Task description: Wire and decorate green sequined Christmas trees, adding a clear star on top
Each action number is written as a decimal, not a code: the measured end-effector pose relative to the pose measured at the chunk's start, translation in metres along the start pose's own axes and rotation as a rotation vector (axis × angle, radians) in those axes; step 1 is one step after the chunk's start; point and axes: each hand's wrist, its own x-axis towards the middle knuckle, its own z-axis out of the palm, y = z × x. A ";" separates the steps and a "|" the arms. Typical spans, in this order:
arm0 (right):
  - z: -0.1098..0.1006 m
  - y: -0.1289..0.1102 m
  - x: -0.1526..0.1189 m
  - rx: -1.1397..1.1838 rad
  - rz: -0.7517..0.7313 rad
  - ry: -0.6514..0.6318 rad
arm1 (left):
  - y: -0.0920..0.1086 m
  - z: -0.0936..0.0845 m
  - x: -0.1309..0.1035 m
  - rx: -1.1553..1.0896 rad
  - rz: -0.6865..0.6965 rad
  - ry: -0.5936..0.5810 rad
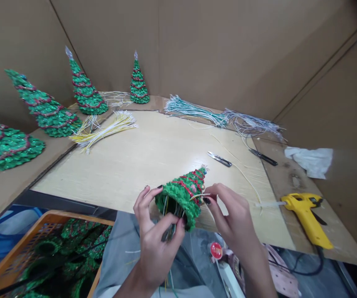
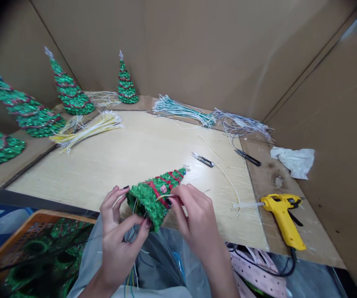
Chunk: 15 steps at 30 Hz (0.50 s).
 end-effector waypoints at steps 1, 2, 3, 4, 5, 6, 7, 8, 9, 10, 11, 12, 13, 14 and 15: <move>0.000 -0.001 0.001 0.007 0.003 -0.023 | -0.001 -0.002 -0.001 0.004 0.002 -0.008; -0.001 -0.001 0.003 0.019 0.000 -0.043 | -0.002 -0.003 -0.001 0.009 0.005 -0.013; -0.001 -0.002 0.004 0.034 -0.006 -0.060 | -0.002 -0.005 -0.001 0.016 0.008 -0.016; -0.002 -0.003 0.006 0.052 -0.008 -0.079 | -0.003 -0.006 -0.001 0.023 0.008 -0.024; -0.002 -0.004 0.008 0.071 -0.008 -0.097 | -0.003 -0.006 -0.001 0.029 0.009 -0.036; -0.002 -0.004 0.010 0.088 -0.003 -0.118 | -0.003 -0.006 0.000 0.037 0.007 -0.048; -0.003 -0.005 0.011 0.103 0.004 -0.139 | -0.003 -0.006 0.001 0.044 0.004 -0.061; -0.003 -0.006 0.012 0.113 0.014 -0.156 | -0.002 -0.005 0.003 0.049 -0.003 -0.070; -0.004 -0.006 0.013 0.117 0.026 -0.170 | -0.001 -0.004 0.004 0.052 -0.009 -0.073; -0.005 -0.007 0.014 0.111 0.034 -0.182 | 0.000 -0.003 0.005 0.053 -0.014 -0.069; -0.006 -0.008 0.014 0.095 0.041 -0.196 | 0.001 -0.002 0.006 0.057 -0.017 -0.061; -0.008 -0.010 0.014 0.072 0.050 -0.216 | 0.002 -0.002 0.007 0.062 -0.018 -0.054; -0.010 -0.012 0.014 0.042 0.056 -0.242 | 0.003 -0.001 0.007 0.066 -0.014 -0.047; -0.012 -0.014 0.014 0.011 0.064 -0.274 | 0.003 -0.001 0.008 0.069 -0.009 -0.041; -0.015 -0.016 0.014 -0.016 0.074 -0.307 | 0.004 -0.001 0.008 0.070 -0.003 -0.036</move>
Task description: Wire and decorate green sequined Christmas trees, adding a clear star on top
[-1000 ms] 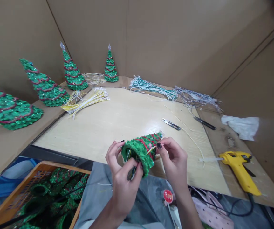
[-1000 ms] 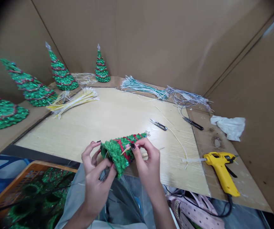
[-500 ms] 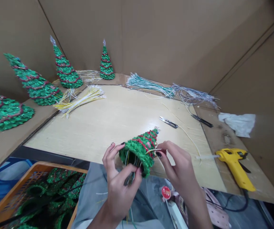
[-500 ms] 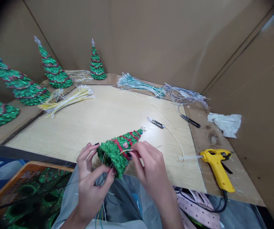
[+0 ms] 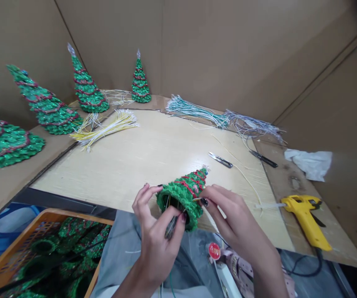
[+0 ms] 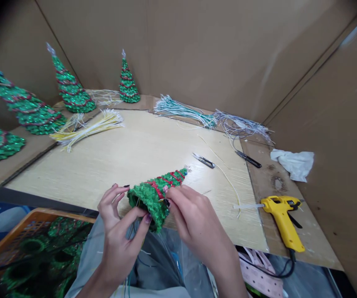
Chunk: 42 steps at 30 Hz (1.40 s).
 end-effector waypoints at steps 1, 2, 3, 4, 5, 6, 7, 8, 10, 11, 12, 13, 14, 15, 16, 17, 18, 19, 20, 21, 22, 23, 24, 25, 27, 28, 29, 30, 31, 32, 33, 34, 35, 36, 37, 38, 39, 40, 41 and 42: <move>-0.002 -0.002 -0.001 -0.020 0.011 -0.029 | 0.001 0.000 0.000 0.000 0.006 0.002; -0.004 -0.004 -0.002 -0.036 0.021 -0.053 | 0.001 -0.001 0.000 -0.001 0.012 0.006; -0.006 -0.006 -0.002 -0.055 0.029 -0.067 | 0.001 -0.001 0.000 -0.003 0.019 0.009; -0.007 -0.007 -0.003 -0.079 0.037 -0.072 | 0.001 -0.002 0.001 -0.003 0.025 0.010; -0.007 -0.007 -0.002 -0.106 0.045 -0.073 | 0.002 -0.002 0.001 -0.002 0.032 0.010; -0.008 -0.008 -0.002 -0.138 0.050 -0.069 | 0.001 -0.002 0.002 -0.001 0.041 0.013; -0.008 -0.008 -0.001 -0.171 0.054 -0.062 | 0.001 -0.002 0.002 -0.002 0.050 0.016; -0.007 -0.008 0.000 -0.204 0.055 -0.053 | 0.001 -0.002 0.002 -0.005 0.056 0.018; -0.006 -0.009 0.002 -0.262 0.053 -0.033 | 0.000 -0.002 0.002 -0.014 0.062 0.015; -0.006 -0.010 0.004 -0.289 0.055 -0.022 | -0.001 -0.002 0.001 -0.021 0.062 0.011; -0.005 -0.011 0.005 -0.319 0.062 -0.011 | -0.001 -0.002 0.001 -0.027 0.060 0.005; -0.004 -0.013 0.006 -0.353 0.070 -0.002 | -0.002 -0.002 0.000 -0.033 0.058 -0.002; -0.003 -0.014 0.007 -0.394 0.075 0.011 | -0.002 -0.002 -0.001 -0.036 0.054 -0.007; -0.003 -0.016 0.008 -0.441 0.078 0.026 | -0.003 -0.002 -0.001 -0.040 0.052 -0.011; -0.002 -0.018 0.009 -0.492 0.074 0.040 | -0.003 -0.001 -0.002 -0.046 0.050 -0.013; -0.002 -0.020 0.010 -0.542 0.066 0.055 | -0.004 -0.001 -0.002 -0.054 0.049 -0.016; -0.002 -0.022 0.010 -0.586 0.058 0.065 | -0.004 -0.001 -0.003 -0.063 0.046 -0.019; -0.001 -0.024 0.011 -0.623 0.053 0.069 | -0.005 -0.001 -0.003 -0.073 0.043 -0.023; -0.001 -0.026 0.013 -0.653 0.053 0.063 | -0.005 -0.002 -0.003 -0.084 0.043 -0.028; -0.002 -0.028 0.014 -0.680 0.060 0.052 | -0.006 -0.002 -0.003 -0.092 0.044 -0.032; -0.002 -0.029 0.015 -0.702 0.070 0.038 | -0.006 -0.002 -0.002 -0.096 0.042 -0.033; -0.002 -0.031 0.017 -0.719 0.085 0.018 | -0.006 -0.002 -0.002 -0.099 0.044 -0.033; -0.003 -0.032 0.018 -0.730 0.102 -0.008 | -0.006 -0.002 -0.002 -0.102 0.048 -0.029; -0.004 -0.033 0.020 -0.734 0.122 -0.035 | -0.006 -0.002 -0.002 -0.103 0.050 -0.025; -0.006 -0.034 0.023 -0.719 0.161 -0.095 | -0.006 -0.001 -0.002 -0.105 0.051 -0.019; -0.006 -0.033 0.025 -0.704 0.177 -0.122 | -0.006 0.000 -0.001 -0.106 0.053 -0.016; -0.007 -0.032 0.026 -0.688 0.189 -0.144 | -0.006 0.000 -0.001 -0.106 0.050 -0.015; -0.008 -0.031 0.027 -0.666 0.197 -0.162 | -0.006 0.001 -0.001 -0.106 0.044 -0.013; -0.009 -0.029 0.028 -0.637 0.201 -0.175 | -0.007 0.001 0.000 -0.105 0.037 -0.013; -0.009 -0.027 0.029 -0.599 0.202 -0.182 | -0.007 0.002 0.000 -0.102 0.029 -0.012; -0.010 -0.024 0.030 -0.552 0.202 -0.184 | -0.007 0.002 0.001 -0.098 0.022 -0.009; -0.012 -0.022 0.030 -0.497 0.200 -0.177 | -0.007 0.002 0.001 -0.096 0.017 -0.004; -0.014 -0.019 0.029 -0.436 0.195 -0.167 | -0.007 0.002 0.001 -0.095 0.013 0.002; -0.016 -0.016 0.028 -0.371 0.183 -0.158 | -0.007 0.002 0.001 -0.095 0.012 0.010; -0.020 -0.013 0.026 -0.303 0.171 -0.154 | -0.007 0.002 0.001 -0.096 0.009 0.015; -0.024 -0.009 0.024 -0.235 0.162 -0.151 | -0.007 0.002 0.001 -0.097 0.008 0.020; -0.030 -0.004 0.021 -0.170 0.160 -0.144 | -0.007 0.002 0.001 -0.098 0.008 0.024; -0.035 0.002 0.017 -0.118 0.169 -0.128 | -0.007 0.003 0.000 -0.099 0.012 0.027; -0.042 0.011 0.011 -0.091 0.197 -0.090 | -0.007 0.003 0.000 -0.099 0.019 0.031; -0.048 0.022 0.005 -0.099 0.247 -0.035 | -0.007 0.003 -0.001 -0.099 0.025 0.036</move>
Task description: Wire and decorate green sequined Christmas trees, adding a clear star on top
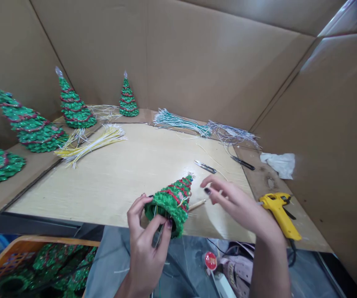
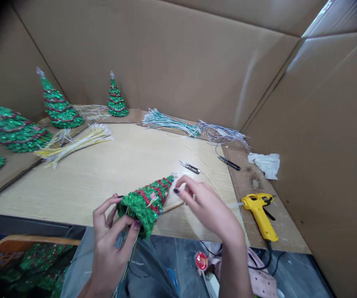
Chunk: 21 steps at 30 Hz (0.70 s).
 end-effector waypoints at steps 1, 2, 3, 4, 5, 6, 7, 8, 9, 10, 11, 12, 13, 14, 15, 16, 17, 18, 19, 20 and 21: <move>-0.005 0.015 -0.005 -0.044 0.075 0.082 | 0.000 0.000 0.000 0.000 0.005 0.005; -0.010 0.032 -0.011 -0.145 0.186 0.172 | -0.001 0.000 -0.001 -0.001 0.010 0.010; -0.013 0.049 -0.019 -0.298 0.321 0.267 | -0.001 0.000 -0.001 0.000 0.012 0.014; -0.017 0.068 -0.028 -0.379 0.419 0.344 | -0.002 0.000 -0.001 0.001 0.014 0.013; -0.019 0.085 -0.040 -0.434 0.495 0.406 | -0.002 0.000 -0.001 0.001 0.015 0.010; -0.020 0.102 -0.053 -0.483 0.570 0.457 | -0.003 0.000 0.000 -0.001 0.017 0.007; -0.019 0.116 -0.066 -0.540 0.647 0.494 | -0.003 0.000 0.000 -0.007 0.019 0.005; -0.018 0.128 -0.079 -0.659 0.760 0.525 | -0.003 0.000 0.000 -0.015 0.017 0.004; -0.015 0.137 -0.092 -0.731 0.821 0.526 | -0.004 0.000 0.000 -0.022 0.017 0.006; -0.012 0.144 -0.102 -0.747 0.862 0.526 | -0.004 0.000 0.001 -0.028 0.016 0.010; -0.008 0.148 -0.111 -0.725 0.885 0.534 | -0.004 0.000 0.001 -0.030 0.016 0.016; -0.003 0.150 -0.116 -0.686 0.893 0.550 | -0.005 0.000 0.001 -0.031 0.019 0.019; 0.002 0.150 -0.120 -0.649 0.896 0.570 | -0.005 0.000 0.001 -0.030 0.023 0.020; 0.006 0.149 -0.121 -0.616 0.897 0.597 | -0.005 0.001 0.001 -0.029 0.027 0.020; 0.010 0.148 -0.120 -0.594 0.896 0.626 | -0.005 0.001 0.001 -0.030 0.031 0.021; 0.013 0.146 -0.119 -0.576 0.895 0.654 | -0.006 0.001 0.001 -0.031 0.033 0.018; 0.015 0.144 -0.117 -0.552 0.891 0.684 | -0.006 0.001 0.001 -0.031 0.035 0.014; 0.017 0.142 -0.116 -0.525 0.887 0.714 | -0.006 0.001 0.002 -0.030 0.037 0.011; 0.017 0.141 -0.114 -0.495 0.884 0.744 | -0.006 0.001 0.002 -0.030 0.040 0.009; 0.016 0.141 -0.114 -0.463 0.885 0.777 | -0.006 0.001 0.002 -0.031 0.041 0.010; 0.014 0.142 -0.114 -0.429 0.890 0.814 | -0.006 0.001 0.002 -0.032 0.044 0.012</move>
